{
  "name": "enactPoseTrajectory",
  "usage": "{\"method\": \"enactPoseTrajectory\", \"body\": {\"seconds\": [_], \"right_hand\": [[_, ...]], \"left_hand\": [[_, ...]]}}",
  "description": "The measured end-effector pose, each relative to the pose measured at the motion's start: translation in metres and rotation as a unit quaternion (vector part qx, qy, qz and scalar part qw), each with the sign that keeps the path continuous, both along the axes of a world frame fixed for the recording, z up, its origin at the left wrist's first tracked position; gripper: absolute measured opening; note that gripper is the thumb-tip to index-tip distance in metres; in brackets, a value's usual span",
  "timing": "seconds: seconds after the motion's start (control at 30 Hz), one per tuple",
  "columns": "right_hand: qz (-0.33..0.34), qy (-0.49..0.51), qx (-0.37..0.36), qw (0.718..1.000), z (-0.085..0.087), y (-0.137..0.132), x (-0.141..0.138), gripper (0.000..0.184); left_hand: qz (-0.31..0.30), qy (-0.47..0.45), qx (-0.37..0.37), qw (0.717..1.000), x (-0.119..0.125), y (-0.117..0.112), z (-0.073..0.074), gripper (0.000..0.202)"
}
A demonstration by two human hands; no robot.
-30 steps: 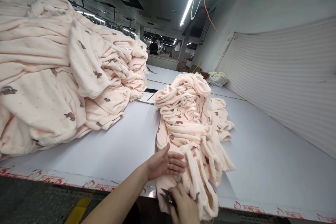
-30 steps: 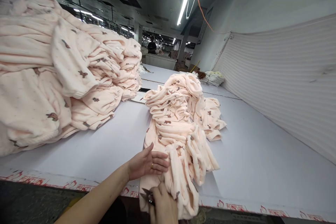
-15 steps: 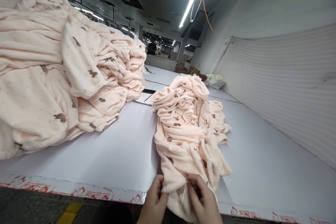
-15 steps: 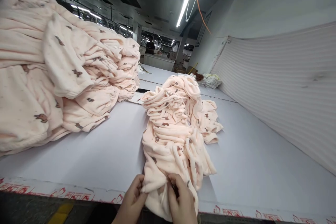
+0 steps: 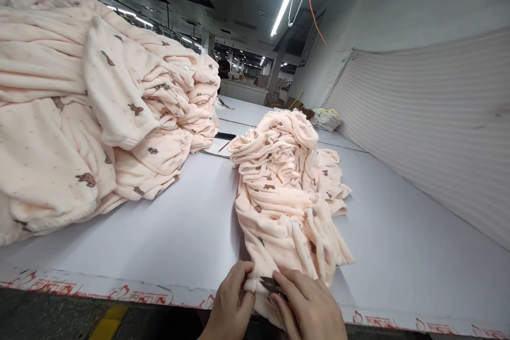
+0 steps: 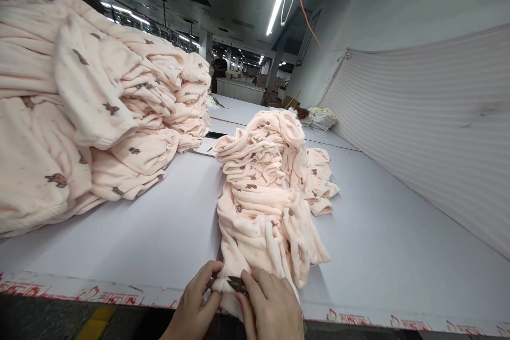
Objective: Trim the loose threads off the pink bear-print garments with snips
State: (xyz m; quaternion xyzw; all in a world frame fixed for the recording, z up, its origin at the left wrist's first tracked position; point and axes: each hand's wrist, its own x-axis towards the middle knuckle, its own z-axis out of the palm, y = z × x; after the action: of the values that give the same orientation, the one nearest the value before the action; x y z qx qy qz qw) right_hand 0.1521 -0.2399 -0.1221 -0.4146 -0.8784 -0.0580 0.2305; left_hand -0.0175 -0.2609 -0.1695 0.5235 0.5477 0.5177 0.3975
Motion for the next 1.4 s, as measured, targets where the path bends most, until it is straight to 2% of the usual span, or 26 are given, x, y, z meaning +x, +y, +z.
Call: {"method": "enactPoseTrajectory", "body": {"seconds": [0.1, 0.2, 0.33, 0.43, 0.5, 0.53, 0.6, 0.67, 0.77, 0.87, 0.93, 1.03, 1.23, 1.3, 1.4], "right_hand": [[0.011, -0.016, -0.008, 1.000, 0.002, 0.003, -0.002, 0.026], [-0.017, 0.022, -0.011, 1.000, 0.000, 0.004, -0.002, 0.027], [-0.082, 0.073, -0.020, 0.994, -0.016, 0.003, 0.005, 0.028], [-0.094, 0.080, -0.039, 0.992, -0.025, 0.011, 0.009, 0.023], [-0.104, 0.100, -0.052, 0.988, -0.025, 0.022, 0.007, 0.021], [-0.118, 0.109, -0.055, 0.985, -0.023, 0.029, 0.005, 0.019], [-0.151, 0.108, -0.057, 0.981, -0.017, 0.041, -0.001, 0.012], [-0.167, 0.091, -0.069, 0.979, -0.011, 0.048, -0.006, 0.012], [-0.131, 0.093, -0.128, 0.979, -0.004, 0.046, -0.005, 0.013], [-0.067, 0.133, -0.184, 0.972, 0.000, 0.033, 0.001, 0.014], [-0.044, 0.147, -0.174, 0.973, 0.001, 0.024, 0.003, 0.023], [-0.044, 0.147, -0.154, 0.976, 0.000, 0.021, 0.000, 0.024], [-0.069, 0.176, -0.226, 0.956, 0.004, 0.031, 0.003, 0.020], [-0.051, 0.158, -0.207, 0.964, 0.004, 0.027, 0.007, 0.021], [-0.030, 0.089, -0.109, 0.990, 0.003, 0.014, 0.007, 0.026]], "left_hand": [[-0.021, 0.003, -0.010, 1.000, -0.002, 0.001, 0.000, 0.025], [-0.021, -0.021, -0.018, 0.999, -0.001, 0.002, -0.002, 0.026], [-0.017, -0.098, -0.018, 0.995, 0.003, 0.003, -0.006, 0.025], [-0.004, -0.149, -0.020, 0.989, 0.005, 0.004, -0.010, 0.026], [-0.053, -0.184, -0.044, 0.981, 0.003, 0.007, -0.010, 0.023], [-0.090, -0.218, -0.067, 0.969, 0.002, 0.009, -0.009, 0.021], [-0.154, -0.316, -0.115, 0.929, -0.002, 0.014, -0.006, 0.023], [-0.165, -0.412, -0.143, 0.885, -0.004, 0.019, -0.003, 0.026], [-0.171, -0.493, -0.157, 0.839, -0.006, 0.024, -0.002, 0.029], [-0.189, -0.530, -0.165, 0.810, -0.007, 0.026, -0.002, 0.035], [-0.202, -0.540, -0.159, 0.801, -0.008, 0.026, -0.001, 0.038], [-0.220, -0.542, -0.150, 0.797, -0.010, 0.025, 0.003, 0.042], [-0.238, -0.549, -0.155, 0.786, -0.014, 0.026, 0.013, 0.056], [-0.249, -0.557, -0.155, 0.777, -0.014, 0.027, 0.017, 0.059], [-0.262, -0.568, -0.146, 0.766, -0.014, 0.028, 0.022, 0.061]]}}
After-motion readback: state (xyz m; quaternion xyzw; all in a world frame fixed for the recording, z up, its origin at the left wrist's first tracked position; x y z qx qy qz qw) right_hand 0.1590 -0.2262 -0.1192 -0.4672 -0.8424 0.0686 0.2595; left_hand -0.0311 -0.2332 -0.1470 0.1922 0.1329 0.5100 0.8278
